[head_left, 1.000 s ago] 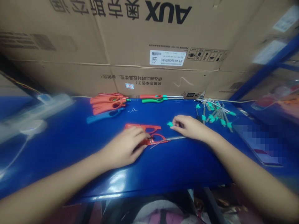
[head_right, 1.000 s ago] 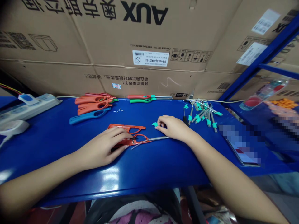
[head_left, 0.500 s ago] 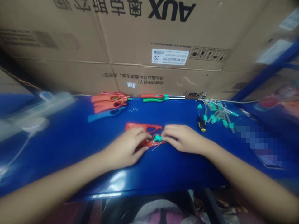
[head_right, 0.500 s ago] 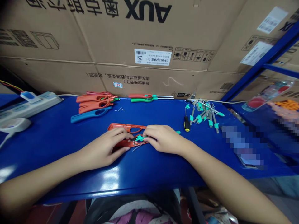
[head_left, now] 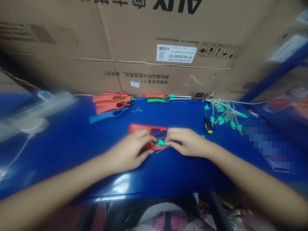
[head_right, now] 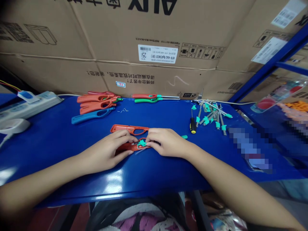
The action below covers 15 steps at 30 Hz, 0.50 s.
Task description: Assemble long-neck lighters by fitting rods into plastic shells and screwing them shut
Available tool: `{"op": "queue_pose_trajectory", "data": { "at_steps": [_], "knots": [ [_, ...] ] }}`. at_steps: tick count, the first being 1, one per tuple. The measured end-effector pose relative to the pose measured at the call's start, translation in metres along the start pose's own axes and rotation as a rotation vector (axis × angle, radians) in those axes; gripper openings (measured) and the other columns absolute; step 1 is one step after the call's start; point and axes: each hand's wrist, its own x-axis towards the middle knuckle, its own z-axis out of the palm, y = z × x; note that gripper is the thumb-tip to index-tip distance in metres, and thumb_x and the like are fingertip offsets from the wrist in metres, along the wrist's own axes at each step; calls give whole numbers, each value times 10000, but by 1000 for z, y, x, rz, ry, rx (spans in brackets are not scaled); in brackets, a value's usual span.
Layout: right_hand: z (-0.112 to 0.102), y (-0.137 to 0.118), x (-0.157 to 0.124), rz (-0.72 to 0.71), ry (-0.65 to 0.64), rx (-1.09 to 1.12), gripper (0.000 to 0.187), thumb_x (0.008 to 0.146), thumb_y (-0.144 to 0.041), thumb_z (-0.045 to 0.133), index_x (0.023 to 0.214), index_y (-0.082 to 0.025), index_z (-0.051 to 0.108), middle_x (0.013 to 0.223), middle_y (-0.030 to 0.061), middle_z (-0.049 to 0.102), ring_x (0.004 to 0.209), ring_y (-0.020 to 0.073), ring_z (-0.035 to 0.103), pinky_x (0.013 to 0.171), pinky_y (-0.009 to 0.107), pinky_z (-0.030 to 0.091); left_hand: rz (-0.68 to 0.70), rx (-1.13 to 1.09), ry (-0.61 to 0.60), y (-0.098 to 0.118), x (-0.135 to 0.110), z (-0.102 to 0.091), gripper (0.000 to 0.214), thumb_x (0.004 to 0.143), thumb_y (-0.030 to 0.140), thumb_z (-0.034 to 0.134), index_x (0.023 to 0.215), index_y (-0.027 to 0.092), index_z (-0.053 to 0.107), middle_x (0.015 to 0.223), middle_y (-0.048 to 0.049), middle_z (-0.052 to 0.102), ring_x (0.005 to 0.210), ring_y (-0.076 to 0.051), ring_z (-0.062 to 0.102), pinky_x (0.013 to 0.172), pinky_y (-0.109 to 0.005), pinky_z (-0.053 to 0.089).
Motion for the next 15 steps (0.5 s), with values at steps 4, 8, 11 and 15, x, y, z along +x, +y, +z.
{"op": "queue_pose_trajectory", "data": {
  "at_steps": [4, 8, 11, 15],
  "knots": [
    [1, 0, 0, -41, 0, -44, 126, 980, -209, 569, 922, -179, 676, 914, 41, 680, 816, 157, 615, 715, 260, 445, -5, -23, 2, -1, 0, 1, 276, 933, 202, 593, 1206, 208, 630, 1158, -86, 642, 1071, -240, 624, 948, -398, 527],
    [2, 0, -1, -149, 33, -182, 204, 1014, -245, 509, 908, -177, 670, 871, 49, 668, 782, 163, 590, 680, 269, 417, -8, -36, -1, -2, 1, 0, 271, 921, 197, 601, 1190, 211, 633, 1155, -85, 641, 1072, -246, 623, 950, -407, 527],
    [4, 0, -1, -215, 63, -271, 243, 1028, -246, 473, 907, -172, 670, 853, 53, 661, 770, 164, 575, 666, 274, 406, -13, -40, 1, -2, 1, 0, 254, 912, 191, 608, 1164, 210, 639, 1150, -83, 635, 1062, -245, 622, 942, -404, 526],
    [4, -1, -2, -257, 84, -336, 272, 1038, -240, 440, 909, -171, 669, 839, 54, 659, 758, 163, 562, 659, 278, 399, -14, -40, -6, -3, 2, 1, 256, 904, 174, 609, 1156, 209, 641, 1106, -76, 636, 1022, -236, 620, 911, -387, 529]
  ]
}}
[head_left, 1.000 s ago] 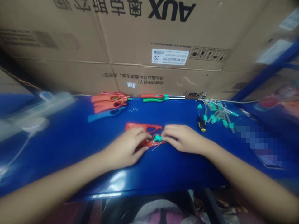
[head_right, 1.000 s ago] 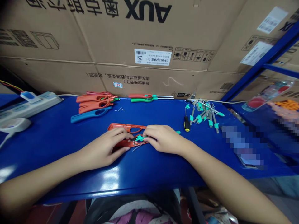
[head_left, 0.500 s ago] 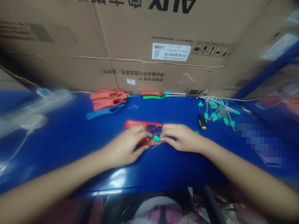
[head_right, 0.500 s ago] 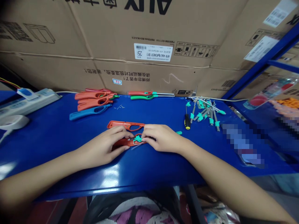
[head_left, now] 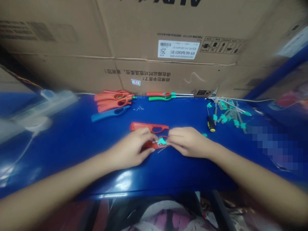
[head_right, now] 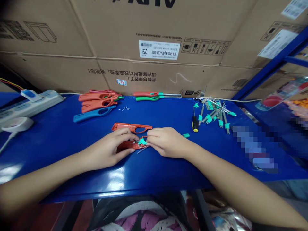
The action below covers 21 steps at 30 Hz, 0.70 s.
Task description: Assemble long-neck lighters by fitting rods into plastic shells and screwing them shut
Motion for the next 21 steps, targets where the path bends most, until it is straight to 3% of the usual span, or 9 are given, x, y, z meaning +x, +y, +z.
{"op": "queue_pose_trajectory", "data": {
  "at_steps": [12, 21],
  "knots": [
    [0, -2, 0, 24, -69, 29, 273, 1027, -227, 438, 895, -174, 671, 828, 46, 628, 738, 156, 541, 650, 273, 382, 25, -4, 17, 0, -1, 2, 258, 920, 179, 601, 1172, 212, 640, 1116, -73, 634, 1030, -230, 615, 915, -376, 525],
    [-7, -7, 3, -49, -97, -124, 257, 997, -167, 435, 921, -153, 680, 844, 67, 642, 767, 178, 535, 646, 298, 369, 20, 28, 15, 0, 0, 2, 281, 925, 200, 598, 1206, 213, 606, 1168, -86, 637, 1083, -247, 616, 946, -402, 529]
  ]
}}
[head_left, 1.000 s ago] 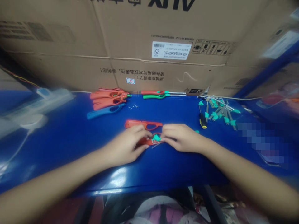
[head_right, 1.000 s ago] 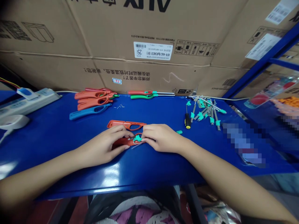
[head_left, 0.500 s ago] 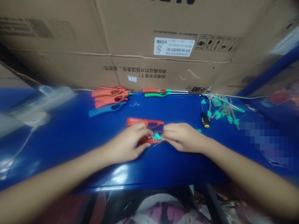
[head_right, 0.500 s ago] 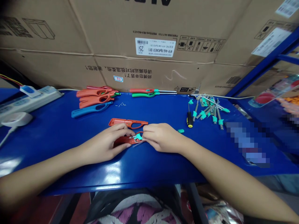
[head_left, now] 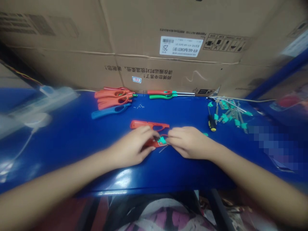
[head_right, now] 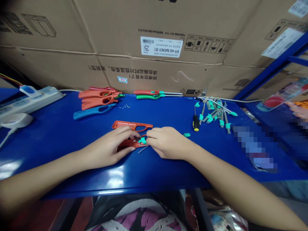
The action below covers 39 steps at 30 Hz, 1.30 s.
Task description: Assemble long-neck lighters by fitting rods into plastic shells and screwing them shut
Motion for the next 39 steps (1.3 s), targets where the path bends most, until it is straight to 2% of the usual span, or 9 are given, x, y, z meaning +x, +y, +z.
{"op": "queue_pose_trajectory", "data": {
  "at_steps": [7, 15, 18, 21, 24, 29, 36, 39],
  "knots": [
    [2, 2, -1, -63, 6, -124, 274, 1010, -148, 413, 935, -131, 676, 824, 63, 654, 744, 181, 517, 604, 316, 323, 19, 26, -6, 1, -1, 0, 289, 946, 216, 579, 1235, 203, 579, 1182, -97, 634, 1099, -250, 609, 958, -411, 527],
    [-1, -1, -1, -74, -15, -139, 252, 1002, -159, 444, 951, -120, 688, 840, 64, 667, 746, 184, 528, 610, 329, 333, 60, 75, 0, 2, -2, 1, 374, 971, 197, 535, 1345, 204, 554, 1157, -108, 600, 1061, -246, 591, 915, -387, 528],
    [-4, -4, 0, -52, -35, -115, 239, 986, -192, 470, 943, -118, 692, 852, 65, 671, 763, 191, 555, 638, 334, 361, 102, 165, -14, 4, -3, 2, 425, 1006, 213, 481, 1428, 229, 525, 1078, -102, 587, 957, -230, 577, 828, -368, 525],
    [-5, -4, 1, -16, -21, -79, 244, 980, -216, 487, 897, -132, 700, 815, 51, 659, 746, 184, 568, 632, 327, 366, 140, 295, -45, 7, -2, 2, 385, 1041, 246, 417, 1383, 260, 593, 1010, -95, 570, 878, -220, 551, 755, -353, 501],
    [-6, -3, -1, 34, 8, -30, 255, 976, -220, 491, 881, -151, 717, 807, 44, 659, 727, 170, 578, 635, 312, 380, 153, 387, -72, 10, -2, 1, 387, 1061, 275, 375, 1355, 253, 625, 996, -101, 563, 861, -225, 539, 731, -353, 483],
    [-7, 2, -4, 124, 29, 20, 229, 952, -214, 516, 881, -174, 730, 867, 43, 695, 725, 156, 600, 639, 297, 392, 151, 459, -91, 13, -2, 0, 411, 1064, 287, 358, 1402, 257, 590, 974, -105, 552, 837, -230, 526, 702, -345, 459],
    [-10, 8, -7, 183, 54, 24, 224, 946, -210, 515, 881, -183, 728, 863, 31, 695, 709, 146, 617, 635, 287, 407, 141, 414, -92, 13, -2, -1, 420, 1058, 281, 347, 1386, 258, 608, 961, -101, 550, 816, -224, 532, 696, -348, 477],
    [-13, 14, -10, 260, 76, 51, 211, 932, -194, 517, 903, -192, 726, 890, 23, 705, 731, 141, 641, 632, 271, 422, 144, 381, -81, 10, -3, -2, 420, 1055, 273, 343, 1367, 247, 624, 971, -104, 555, 838, -225, 549, 715, -353, 496]
  ]
}}
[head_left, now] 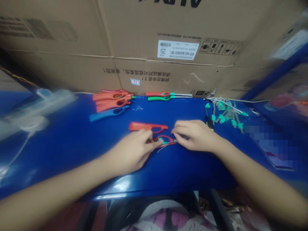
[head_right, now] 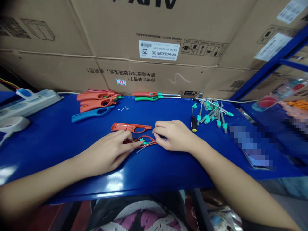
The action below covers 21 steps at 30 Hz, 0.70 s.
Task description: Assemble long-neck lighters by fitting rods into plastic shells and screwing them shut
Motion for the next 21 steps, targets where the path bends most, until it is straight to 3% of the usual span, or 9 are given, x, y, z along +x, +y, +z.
{"op": "queue_pose_trajectory", "data": {
  "at_steps": [5, 9, 11, 13, 17, 21],
  "knots": [
    [-3, 27, -2, 221, 79, 18, 209, 931, -224, 517, 933, -207, 725, 935, 31, 712, 828, 167, 665, 686, 267, 469, 5, 6, -3, -3, -2, 1, 434, 1050, 238, 343, 1415, 252, 577, 1012, -110, 557, 889, -238, 556, 749, -376, 512],
    [-1, 65, -9, 465, 95, -110, 275, 922, -277, 516, 1086, -192, 720, 1095, 93, 695, 1040, 270, 621, 924, 388, 483, 13, 21, -10, -5, -2, 2, 440, 1053, 249, 344, 1444, 274, 544, 1041, -112, 560, 904, -242, 559, 752, -380, 515],
    [-2, 85, -14, 658, 46, -216, 355, 919, -286, 506, 1205, -183, 689, 1189, 129, 658, 1166, 319, 566, 1007, 443, 452, 8, 17, -15, -7, -1, 2, 433, 1052, 254, 350, 1434, 282, 554, 1060, -113, 566, 911, -241, 562, 757, -379, 519],
    [-5, 103, -22, 940, -22, -291, 398, 912, -290, 518, 1276, -208, 658, 1280, 134, 619, 1252, 332, 520, 1052, 454, 433, 6, 5, -9, -9, -1, 2, 426, 1048, 252, 366, 1423, 290, 564, 1091, -113, 572, 929, -241, 569, 780, -387, 526],
    [-11, 132, -39, 1185, -11, -359, 443, 893, -235, 511, 1300, -113, 638, 1345, 219, 574, 1253, 408, 517, 1008, 522, 456, 24, -4, 30, -11, 0, 3, 423, 1038, 235, 390, 1417, 310, 563, 1174, -109, 583, 1004, -256, 582, 838, -411, 536],
    [-10, 147, -47, 1283, -49, -362, 377, 866, -220, 535, 1192, -143, 708, 1270, 197, 639, 1212, 388, 546, 968, 503, 475, 40, -31, 61, -12, -2, 4, 412, 1030, 216, 403, 1399, 289, 571, 1264, -104, 588, 1088, -257, 586, 913, -424, 534]
  ]
}}
